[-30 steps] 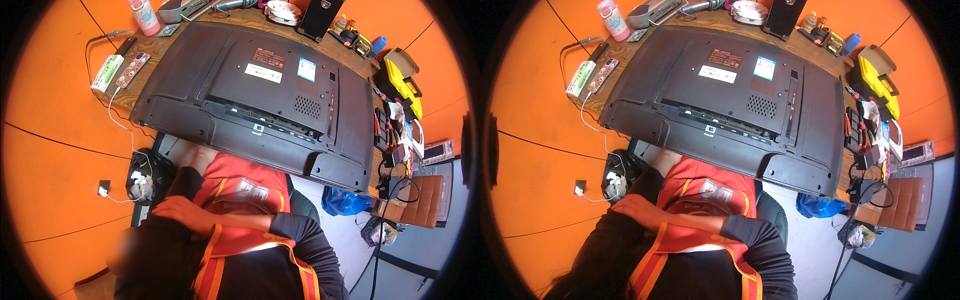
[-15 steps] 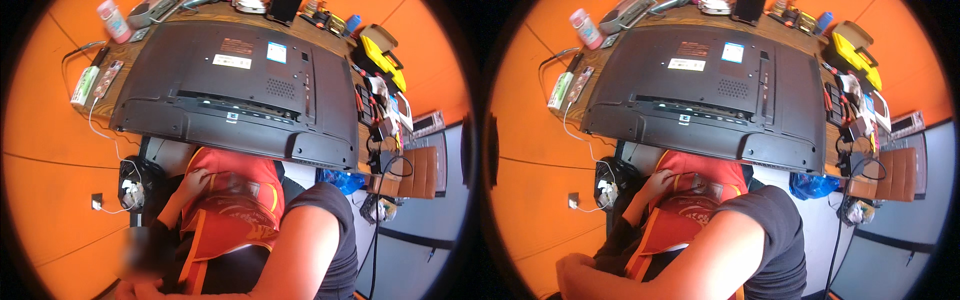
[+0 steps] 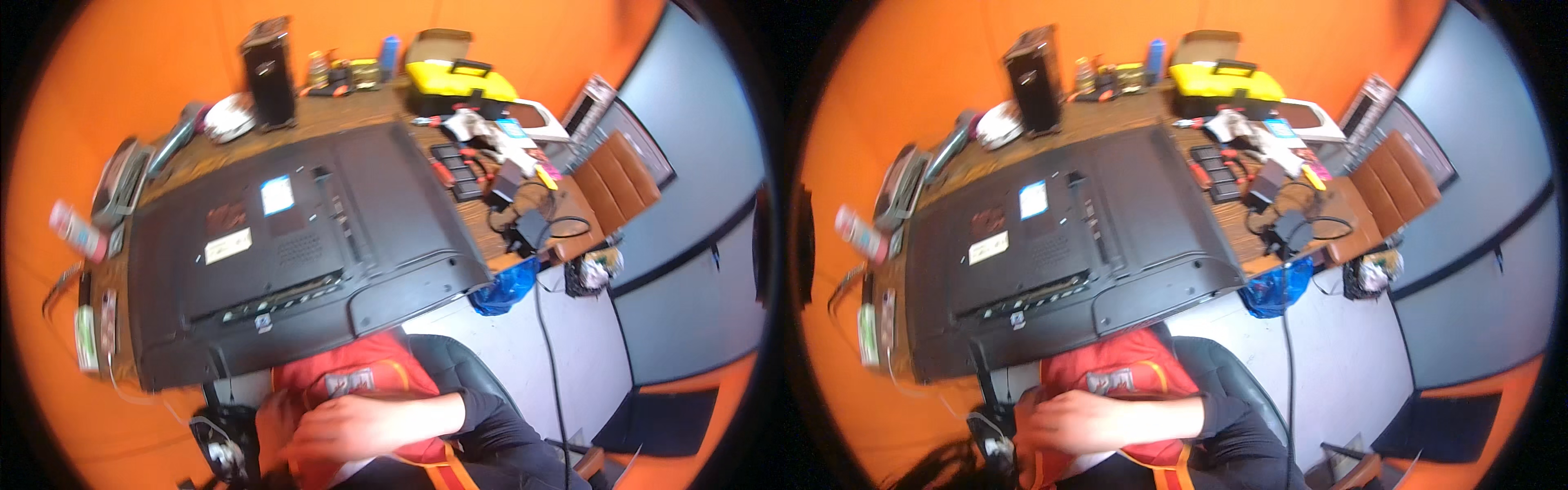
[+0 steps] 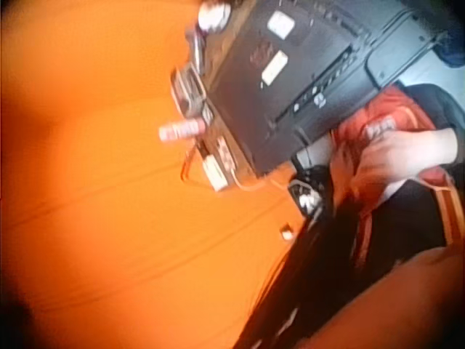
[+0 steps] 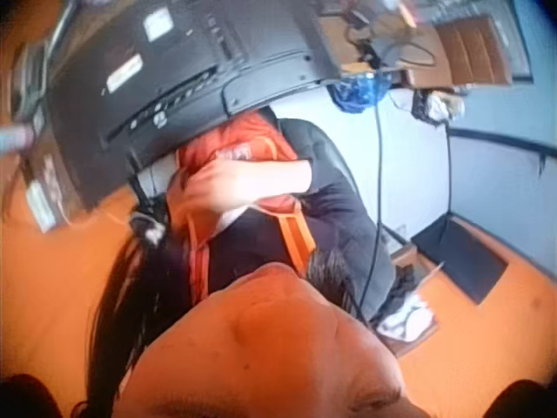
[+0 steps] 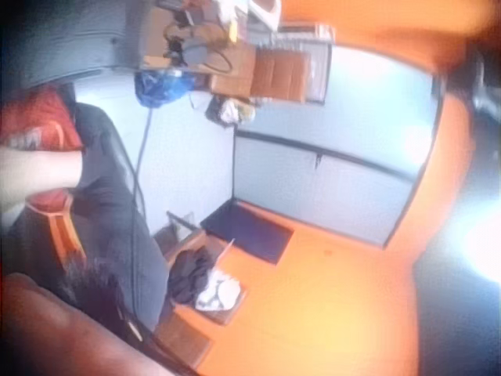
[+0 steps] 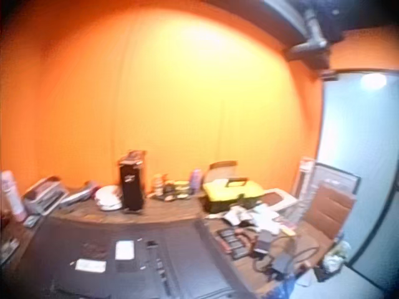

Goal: The person removes a power adapter and cable from a black CRT monitor, then uses a screwdriver to remove screws from the back cover. The cover is lifted off to expose the internal circuit board. The person continues to remove additional screws from the monitor's rear casing.

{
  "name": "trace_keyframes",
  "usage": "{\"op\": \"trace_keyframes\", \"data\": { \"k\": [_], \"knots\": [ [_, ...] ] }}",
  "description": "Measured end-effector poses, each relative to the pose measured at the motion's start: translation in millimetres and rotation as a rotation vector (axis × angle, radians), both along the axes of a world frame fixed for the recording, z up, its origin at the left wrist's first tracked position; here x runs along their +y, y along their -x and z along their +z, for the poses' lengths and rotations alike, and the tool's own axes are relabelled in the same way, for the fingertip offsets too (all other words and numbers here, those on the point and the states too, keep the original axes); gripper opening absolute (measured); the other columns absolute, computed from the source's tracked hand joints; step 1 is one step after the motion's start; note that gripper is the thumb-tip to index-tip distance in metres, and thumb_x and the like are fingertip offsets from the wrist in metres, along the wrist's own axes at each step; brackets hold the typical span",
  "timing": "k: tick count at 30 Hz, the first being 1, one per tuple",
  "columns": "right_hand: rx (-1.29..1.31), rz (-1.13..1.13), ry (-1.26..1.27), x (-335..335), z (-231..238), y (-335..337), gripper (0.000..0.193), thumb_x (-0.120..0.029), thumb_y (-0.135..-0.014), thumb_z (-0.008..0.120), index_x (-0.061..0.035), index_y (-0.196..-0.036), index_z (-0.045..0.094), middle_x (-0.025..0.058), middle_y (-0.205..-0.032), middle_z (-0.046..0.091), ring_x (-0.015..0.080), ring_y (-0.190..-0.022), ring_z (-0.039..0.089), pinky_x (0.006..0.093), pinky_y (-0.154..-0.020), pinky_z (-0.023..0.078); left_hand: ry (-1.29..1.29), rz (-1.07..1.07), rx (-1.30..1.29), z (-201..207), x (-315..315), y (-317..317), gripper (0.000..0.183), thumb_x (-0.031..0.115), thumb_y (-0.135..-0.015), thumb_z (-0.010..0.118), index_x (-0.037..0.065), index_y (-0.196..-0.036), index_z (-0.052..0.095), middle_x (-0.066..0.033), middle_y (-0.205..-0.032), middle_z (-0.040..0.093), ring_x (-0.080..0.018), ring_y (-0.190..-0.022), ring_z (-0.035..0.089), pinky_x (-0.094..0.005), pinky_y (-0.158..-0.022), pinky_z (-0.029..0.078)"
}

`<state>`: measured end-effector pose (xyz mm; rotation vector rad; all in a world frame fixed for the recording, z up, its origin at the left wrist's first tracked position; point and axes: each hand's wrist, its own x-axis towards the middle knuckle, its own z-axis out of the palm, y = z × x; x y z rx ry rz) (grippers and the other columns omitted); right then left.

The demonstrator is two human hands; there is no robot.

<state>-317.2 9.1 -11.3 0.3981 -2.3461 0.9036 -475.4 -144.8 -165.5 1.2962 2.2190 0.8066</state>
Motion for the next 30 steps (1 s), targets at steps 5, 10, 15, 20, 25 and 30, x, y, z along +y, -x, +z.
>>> {"op": "trace_keyframes", "data": {
  "k": [5,10,15,20,25,30],
  "knots": [
    [-0.047,-0.531,0.222,33.6,-41.9,-74.9,0.029,-0.005,-0.078,0.059,-0.0022,-0.106,0.058,0.0083,-0.081,0.06,0.0206,-0.07,0.059,0.0287,-0.061,0.049,-0.534,-0.076,0.29,17.9,17.4,-4.2,0.019,0.012,-0.084,0.05,0.0,-0.097,0.057,-0.0165,-0.088,0.061,-0.032,-0.079,0.059,-0.0366,-0.069,0.048],
    [0.242,-1.237,0.046,61.9,-62.1,-116.9,0.028,0.007,-0.069,0.056,0.0012,-0.096,0.059,0.0138,-0.085,0.063,0.0263,-0.072,0.061,0.0319,-0.063,0.05,-0.684,-0.072,0.314,37.6,22.6,-10.5,0.024,-0.005,-0.079,0.046,-0.002,-0.103,0.051,-0.0203,-0.099,0.057,-0.0278,-0.082,0.058,-0.0329,-0.068,0.049],
    [0.151,-1.66,-0.025,114.1,-85.4,-149.1,0.041,0.006,-0.074,0.056,-0.0015,-0.114,0.051,0.0198,-0.117,0.049,0.0339,-0.111,0.047,0.0377,-0.095,0.036,-0.834,0.073,0.469,45.1,35.2,-1.7,0.024,0.003,-0.081,0.046,-0.001,-0.104,0.052,-0.02,-0.106,0.056,-0.0325,-0.095,0.056,-0.0432,-0.085,0.044],
    [0.128,-2.016,0.074,175.8,-102.6,-173.6,0.058,-0.006,-0.077,0.06,-0.0031,-0.129,0.035,0.0224,-0.13,0.036,0.038,-0.122,0.034,0.0413,-0.1,0.029,-0.798,0.061,0.773,49.1,43.3,49.8,0.025,0.006,-0.082,0.046,-0.001,-0.105,0.052,-0.0193,-0.108,0.055,-0.0339,-0.099,0.054,-0.0453,-0.089,0.041],
    [0.038,-2.034,0.282,218.9,-106.4,-183.7,0.07,-0.024,-0.075,0.068,-0.0072,-0.132,0.031,0.0268,-0.131,0.033,0.0411,-0.12,0.036,0.0402,-0.098,0.033,-0.661,-0.012,0.979,40.8,51.8,82.5,0.026,0.01,-0.083,0.046,-0.001,-0.106,0.052,-0.0186,-0.109,0.055,-0.0353,-0.103,0.052,-0.0473,-0.093,0.037],
    [0.157,-2.09,0.235,251.1,-105.7,-189.4,0.059,-0.026,-0.071,0.071,-0.0049,-0.12,0.045,0.0208,-0.118,0.048,0.0362,-0.109,0.046,0.0388,-0.091,0.039,-0.486,0.01,1.004,23.6,53.9,85.9,0.031,0.017,-0.085,0.043,0.0,-0.109,0.052,-0.0175,-0.115,0.053,-0.0357,-0.11,0.049,-0.0501,-0.097,0.032]
  ]
}}
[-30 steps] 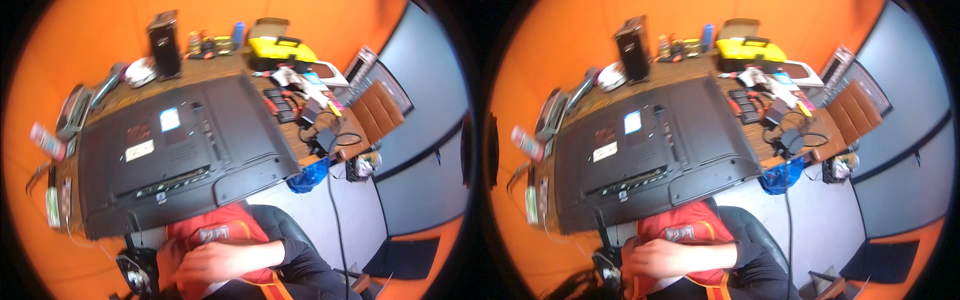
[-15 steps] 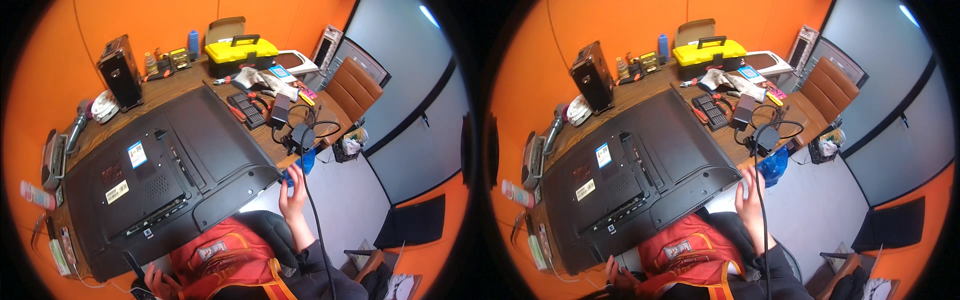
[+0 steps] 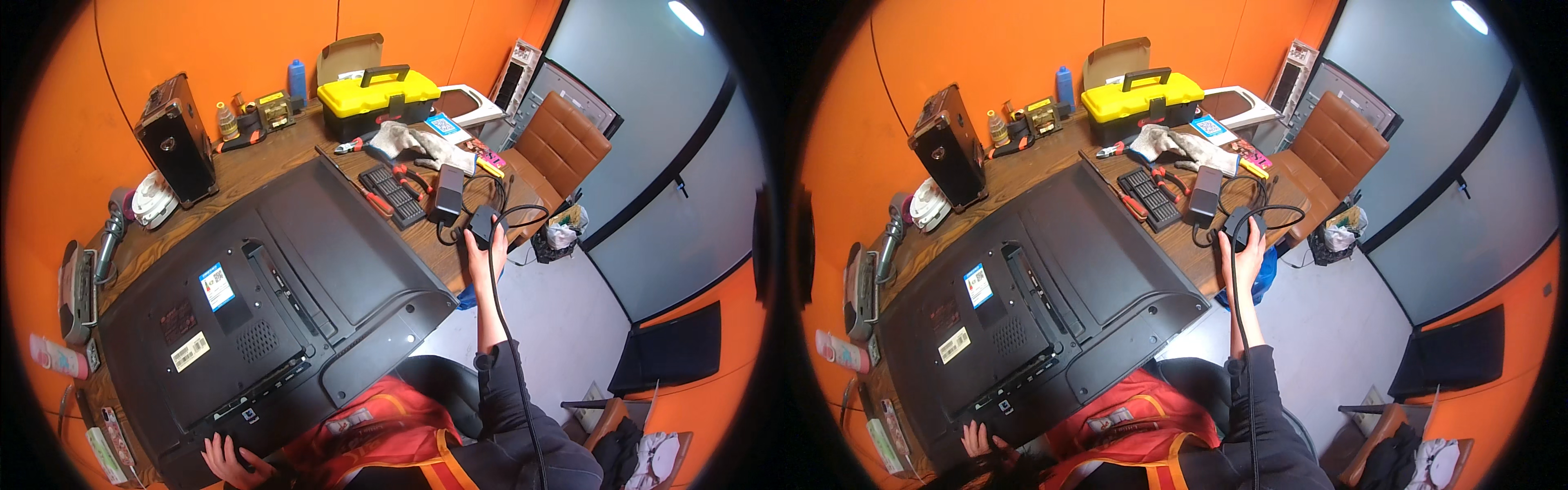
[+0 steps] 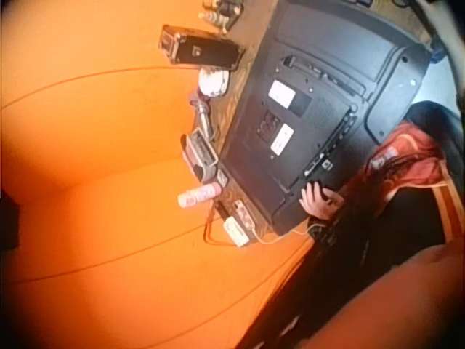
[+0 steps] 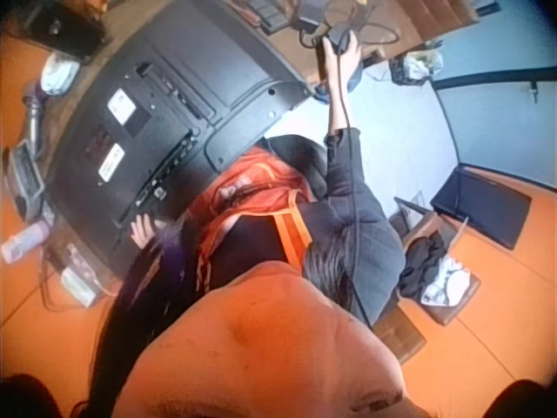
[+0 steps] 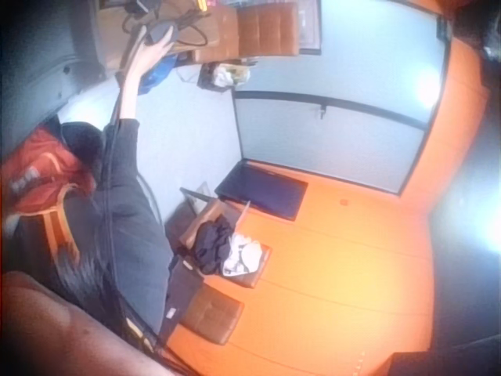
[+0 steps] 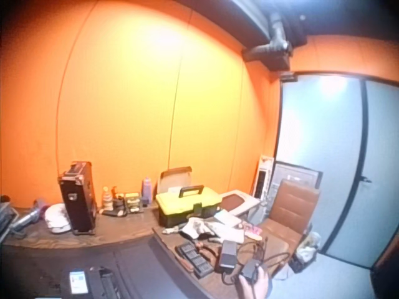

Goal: The person removes a power adapter and cable from a black CRT monitor, then uses a screwdriver to remove screws from the back cover. The cover is lifted off to expose the internal circuit board. The person continues to remove additional screws from the monitor's rear casing.

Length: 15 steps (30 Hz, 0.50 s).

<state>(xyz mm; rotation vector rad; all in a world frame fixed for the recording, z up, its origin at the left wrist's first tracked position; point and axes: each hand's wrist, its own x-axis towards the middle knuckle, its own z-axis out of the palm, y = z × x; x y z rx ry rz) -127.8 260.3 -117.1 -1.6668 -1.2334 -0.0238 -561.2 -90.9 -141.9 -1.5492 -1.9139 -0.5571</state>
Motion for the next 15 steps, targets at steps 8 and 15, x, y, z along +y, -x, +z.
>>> {"op": "trace_keyframes", "data": {
  "k": [8,15],
  "knots": [
    [0.029,-0.031,-0.011,21.8,3.4,-5.7,0.052,-0.022,-0.065,0.072,-0.004,-0.108,0.05,0.0197,-0.108,0.051,0.0361,-0.099,0.052,0.0403,-0.084,0.043,0.127,0.045,0.164,-23.7,-0.7,17.3,0.033,0.018,-0.087,0.039,0.0,-0.112,0.052,-0.0167,-0.119,0.052,-0.0344,-0.112,0.048,-0.0497,-0.096,0.031],
    [0.078,0.008,-0.075,5.5,0.4,0.1,0.045,-0.02,-0.065,0.07,-0.0037,-0.104,0.053,0.016,-0.103,0.057,0.029,-0.097,0.054,0.0357,-0.085,0.042,0.073,0.017,0.234,-14.8,10.8,4.3,0.033,0.019,-0.087,0.039,0.001,-0.111,0.053,-0.0132,-0.114,0.056,-0.0307,-0.108,0.049,-0.0464,-0.091,0.034]
  ]
}}
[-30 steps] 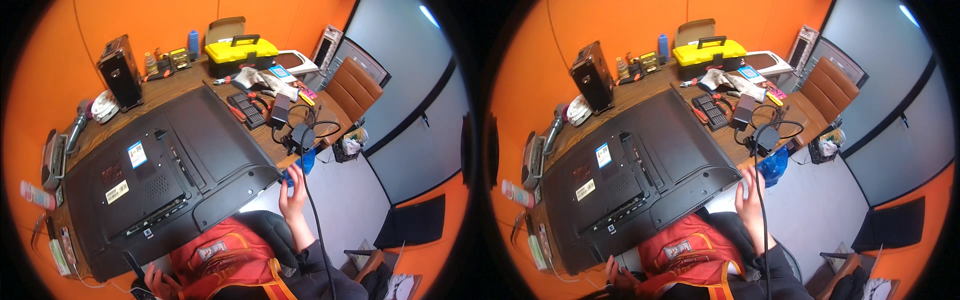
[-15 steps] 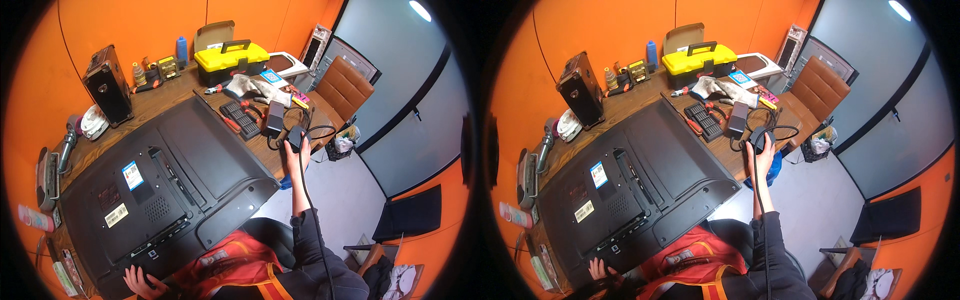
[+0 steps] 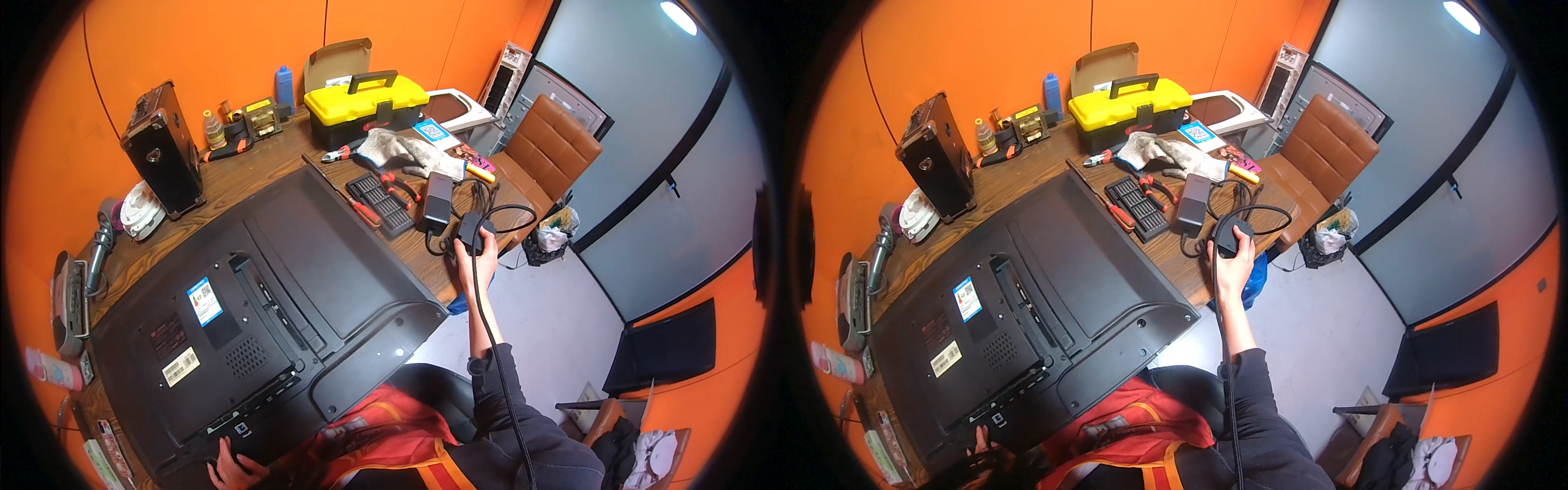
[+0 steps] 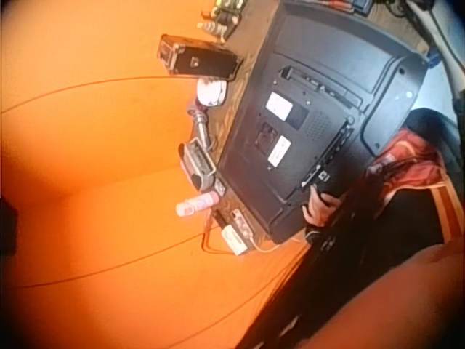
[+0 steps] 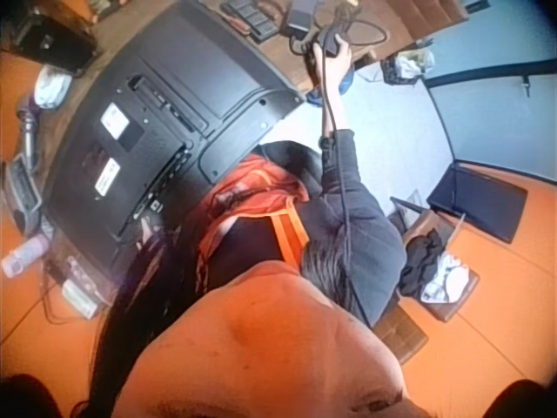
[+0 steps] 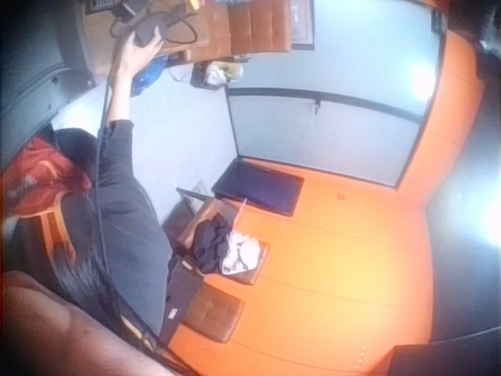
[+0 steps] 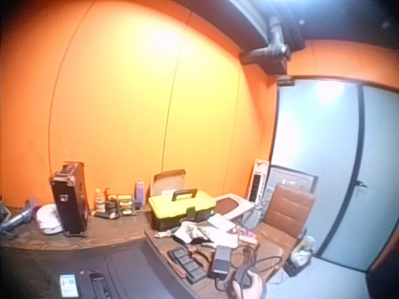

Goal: The person removes a power adapter and cable from a black CRT monitor, then uses a screwdriver to remove screws from the back cover. The cover is lifted off to expose the internal circuit board. The person continues to remove additional screws from the monitor's rear casing.

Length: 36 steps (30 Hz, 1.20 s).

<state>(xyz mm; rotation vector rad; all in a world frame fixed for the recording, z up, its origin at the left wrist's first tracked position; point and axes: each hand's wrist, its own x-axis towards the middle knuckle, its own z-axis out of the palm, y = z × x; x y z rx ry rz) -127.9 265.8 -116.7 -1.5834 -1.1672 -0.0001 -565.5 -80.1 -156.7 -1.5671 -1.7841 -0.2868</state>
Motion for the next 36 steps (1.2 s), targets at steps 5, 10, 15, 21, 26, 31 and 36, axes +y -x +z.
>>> {"op": "trace_keyframes", "data": {
  "k": [5,10,15,21,26,31,36],
  "knots": [
    [-0.012,0.024,0.091,-15.5,0.7,0.5,0.05,-0.017,-0.065,0.071,-0.0029,-0.11,0.053,0.0157,-0.106,0.056,0.0287,-0.1,0.054,0.0358,-0.088,0.041,-0.111,-0.008,-0.212,24.6,14.0,-26.7,0.029,0.018,-0.085,0.043,0.003,-0.105,0.058,-0.0097,-0.102,0.06,-0.0267,-0.092,0.055,-0.0406,-0.079,0.038],
    [-0.039,0.051,0.123,1.9,1.7,-10.2,0.052,-0.022,-0.066,0.072,-0.006,-0.112,0.052,0.0169,-0.105,0.057,0.0301,-0.1,0.055,0.0349,-0.086,0.042,-0.21,-0.002,-0.331,47.7,27.4,-51.7,0.025,0.018,-0.083,0.047,0.005,-0.098,0.063,-0.0062,-0.09,0.065,-0.0227,-0.076,0.06,-0.0348,-0.068,0.043],
    [-0.039,0.072,0.114,30.2,0.0,-27.4,0.051,-0.022,-0.064,0.073,-0.0065,-0.107,0.051,0.0189,-0.107,0.054,0.0338,-0.1,0.053,0.0392,-0.085,0.043,-0.184,0.063,-0.332,55.1,28.4,-54.9,0.024,0.017,-0.082,0.048,0.005,-0.095,0.064,-0.0051,-0.085,0.067,-0.0213,-0.069,0.062,-0.0325,-0.062,0.045],
    [-0.109,0.055,0.07,31.7,-5.8,-31.4,0.06,-0.021,-0.065,0.074,-0.0112,-0.118,0.048,0.0211,-0.119,0.045,0.0351,-0.11,0.046,0.0397,-0.093,0.038,-0.321,-0.262,-0.397,18.3,23.9,-29.5,0.023,0.015,-0.082,0.048,0.005,-0.095,0.064,-0.0054,-0.085,0.067,-0.0227,-0.069,0.062,-0.0336,-0.062,0.045],
    [-0.153,0.051,0.045,2.7,-9.5,-27.0,0.07,-0.02,-0.072,0.07,-0.0074,-0.131,0.035,0.021,-0.125,0.04,0.0341,-0.115,0.043,0.0399,-0.096,0.037,-0.558,-0.429,-0.247,38.2,53.6,-29.8,0.024,0.014,-0.081,0.047,0.005,-0.096,0.064,-0.0041,-0.085,0.067,-0.0215,-0.069,0.062,-0.0329,-0.062,0.044],
    [0.09,0.216,0.052,-22.0,-16.2,-25.2,0.062,-0.011,-0.078,0.063,-0.0022,-0.131,0.033,0.0191,-0.125,0.042,0.0276,-0.111,0.048,0.036,-0.089,0.042,-0.123,0.208,-0.274,81.2,45.1,-70.5,0.024,0.014,-0.082,0.046,0.006,-0.096,0.065,-0.0019,-0.085,0.067,-0.0199,-0.068,0.061,-0.0321,-0.061,0.043],
    [0.106,0.129,-0.1,-33.8,-29.2,-29.3,0.032,-0.002,-0.084,0.051,0.0005,-0.117,0.047,0.014,-0.107,0.055,0.0218,-0.099,0.055,0.031,-0.084,0.045,-0.161,0.212,-0.272,70.3,37.8,-75.5,0.025,0.015,-0.083,0.045,0.007,-0.097,0.064,-0.0011,-0.086,0.067,-0.0198,-0.068,0.061,-0.0322,-0.061,0.042]
  ]
}}
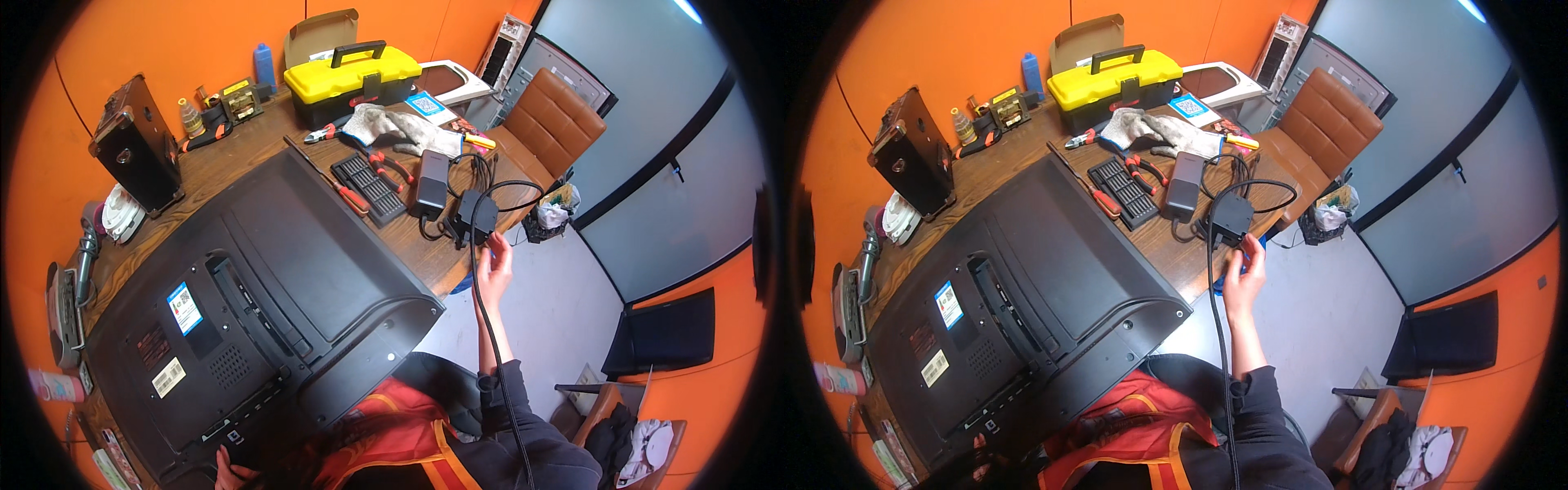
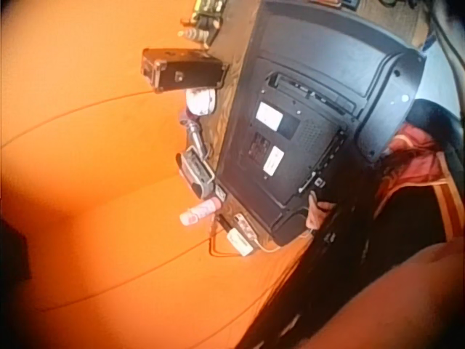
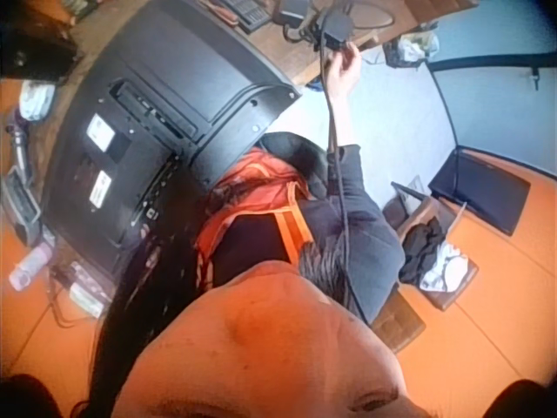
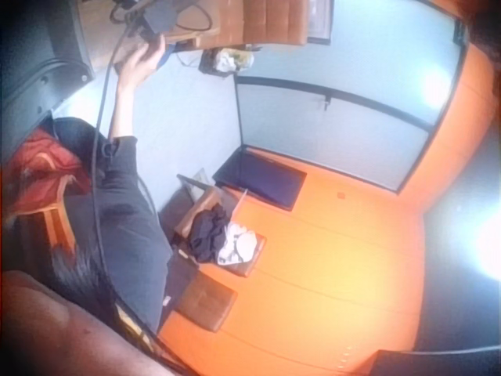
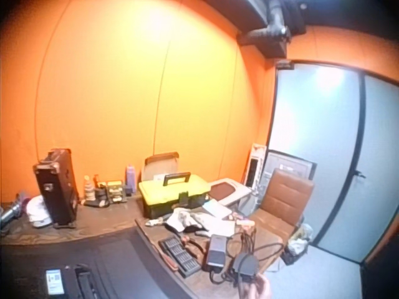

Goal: The person removes a power adapter and cable from a black CRT monitor, then uses a screwdriver to remove screws from the back cover. The cover is lifted off to expose the internal circuit board. The person continues to remove additional screws from the monitor's rear casing.

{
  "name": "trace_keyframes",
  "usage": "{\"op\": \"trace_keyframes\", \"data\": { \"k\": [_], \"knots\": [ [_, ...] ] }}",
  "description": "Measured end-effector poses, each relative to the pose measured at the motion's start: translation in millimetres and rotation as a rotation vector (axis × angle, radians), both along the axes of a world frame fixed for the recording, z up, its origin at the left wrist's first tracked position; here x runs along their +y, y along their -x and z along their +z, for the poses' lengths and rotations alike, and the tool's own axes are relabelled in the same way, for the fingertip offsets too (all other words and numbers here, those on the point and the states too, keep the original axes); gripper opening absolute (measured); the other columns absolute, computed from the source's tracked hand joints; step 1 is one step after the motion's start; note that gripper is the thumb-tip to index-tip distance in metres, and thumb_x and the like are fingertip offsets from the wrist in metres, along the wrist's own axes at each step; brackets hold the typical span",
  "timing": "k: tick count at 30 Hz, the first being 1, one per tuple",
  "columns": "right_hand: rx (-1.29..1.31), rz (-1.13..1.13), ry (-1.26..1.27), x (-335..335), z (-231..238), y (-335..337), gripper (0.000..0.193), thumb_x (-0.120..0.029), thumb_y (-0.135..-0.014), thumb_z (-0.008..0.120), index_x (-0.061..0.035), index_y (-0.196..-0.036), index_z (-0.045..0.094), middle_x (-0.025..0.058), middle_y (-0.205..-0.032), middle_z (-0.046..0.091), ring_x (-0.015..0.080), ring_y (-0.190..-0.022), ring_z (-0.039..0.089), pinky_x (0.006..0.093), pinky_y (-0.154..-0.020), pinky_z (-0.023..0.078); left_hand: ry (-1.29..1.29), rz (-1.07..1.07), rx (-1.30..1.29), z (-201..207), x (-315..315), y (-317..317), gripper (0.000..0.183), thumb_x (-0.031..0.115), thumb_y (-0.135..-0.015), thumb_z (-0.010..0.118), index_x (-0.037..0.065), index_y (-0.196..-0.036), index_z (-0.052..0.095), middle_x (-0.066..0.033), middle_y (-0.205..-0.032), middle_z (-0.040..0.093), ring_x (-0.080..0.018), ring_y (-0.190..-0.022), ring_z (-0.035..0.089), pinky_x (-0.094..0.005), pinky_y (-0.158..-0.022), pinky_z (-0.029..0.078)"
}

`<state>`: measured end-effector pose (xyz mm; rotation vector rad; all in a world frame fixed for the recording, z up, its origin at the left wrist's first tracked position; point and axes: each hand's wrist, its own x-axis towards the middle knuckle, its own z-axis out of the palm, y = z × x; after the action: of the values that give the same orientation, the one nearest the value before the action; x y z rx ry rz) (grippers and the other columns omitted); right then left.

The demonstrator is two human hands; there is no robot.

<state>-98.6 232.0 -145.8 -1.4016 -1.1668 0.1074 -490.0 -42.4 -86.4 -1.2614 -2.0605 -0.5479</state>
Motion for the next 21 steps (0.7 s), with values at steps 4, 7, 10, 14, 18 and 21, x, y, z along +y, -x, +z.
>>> {"op": "trace_keyframes", "data": {
  "k": [4,7,10,14,18,21],
  "knots": [
    [0.288,-0.291,-0.21,13.6,4.8,-38.3,0.012,0.002,-0.087,0.043,-0.0015,-0.095,0.051,0.0063,-0.089,0.056,0.0117,-0.079,0.055,0.0231,-0.069,0.045,0.019,-0.008,-0.017,-1.5,1.3,4.8,0.026,0.016,-0.082,0.046,0.005,-0.1,0.062,-0.0021,-0.088,0.067,-0.0204,-0.071,0.061,-0.0321,-0.065,0.042],
    [0.226,-0.262,-0.392,67.8,28.4,-96.7,0.013,0.0,-0.086,0.043,-0.0007,-0.097,0.051,0.0068,-0.09,0.056,0.0135,-0.081,0.055,0.0246,-0.073,0.045,0.032,-0.02,-0.033,1.4,3.2,2.3,0.028,0.016,-0.082,0.046,0.004,-0.102,0.06,-0.0028,-0.09,0.066,-0.0208,-0.073,0.06,-0.0321,-0.068,0.042],
    [0.0,-0.1,-0.239,136.4,49.1,-147.7,0.018,-0.001,-0.085,0.044,0.0008,-0.101,0.054,0.0083,-0.091,0.058,0.0161,-0.085,0.056,0.0269,-0.078,0.045,0.052,-0.026,-0.057,-1.8,0.5,1.2,0.03,0.016,-0.081,0.047,0.003,-0.105,0.059,-0.0036,-0.092,0.066,-0.0212,-0.076,0.06,-0.0321,-0.071,0.042],
    [-0.181,0.174,0.177,210.6,54.3,-161.0,0.029,-0.001,-0.084,0.047,-0.0012,-0.112,0.055,0.0105,-0.1,0.062,0.0166,-0.092,0.058,0.0271,-0.081,0.045,0.104,-0.036,-0.121,-12.8,-14.4,12.3,0.033,0.017,-0.08,0.047,0.002,-0.108,0.057,-0.0046,-0.095,0.065,-0.0218,-0.079,0.059,-0.032,-0.075,0.042],
    [-0.585,0.272,0.264,251.2,52.7,-139.8,0.027,-0.002,-0.082,0.05,-0.0011,-0.108,0.058,0.0159,-0.102,0.061,0.0245,-0.1,0.058,0.0307,-0.086,0.044,0.271,-0.01,-0.31,-20.4,-37.3,25.7,0.036,0.017,-0.079,0.048,0.001,-0.111,0.054,-0.0056,-0.097,0.065,-0.0223,-0.082,0.058,-0.032,-0.08,0.042],
    [-0.739,0.22,0.386,269.7,45.6,-132.9,0.042,-0.012,-0.076,0.063,-0.0054,-0.116,0.053,0.0192,-0.105,0.059,0.0333,-0.1,0.056,0.0363,-0.085,0.044,0.27,-0.021,-0.149,-26.3,-45.3,23.7,0.047,0.003,-0.07,0.046,0.0,-0.116,0.051,-0.0054,-0.105,0.063,-0.0192,-0.081,0.052,-0.0294,-0.077,0.036]
  ]
}}
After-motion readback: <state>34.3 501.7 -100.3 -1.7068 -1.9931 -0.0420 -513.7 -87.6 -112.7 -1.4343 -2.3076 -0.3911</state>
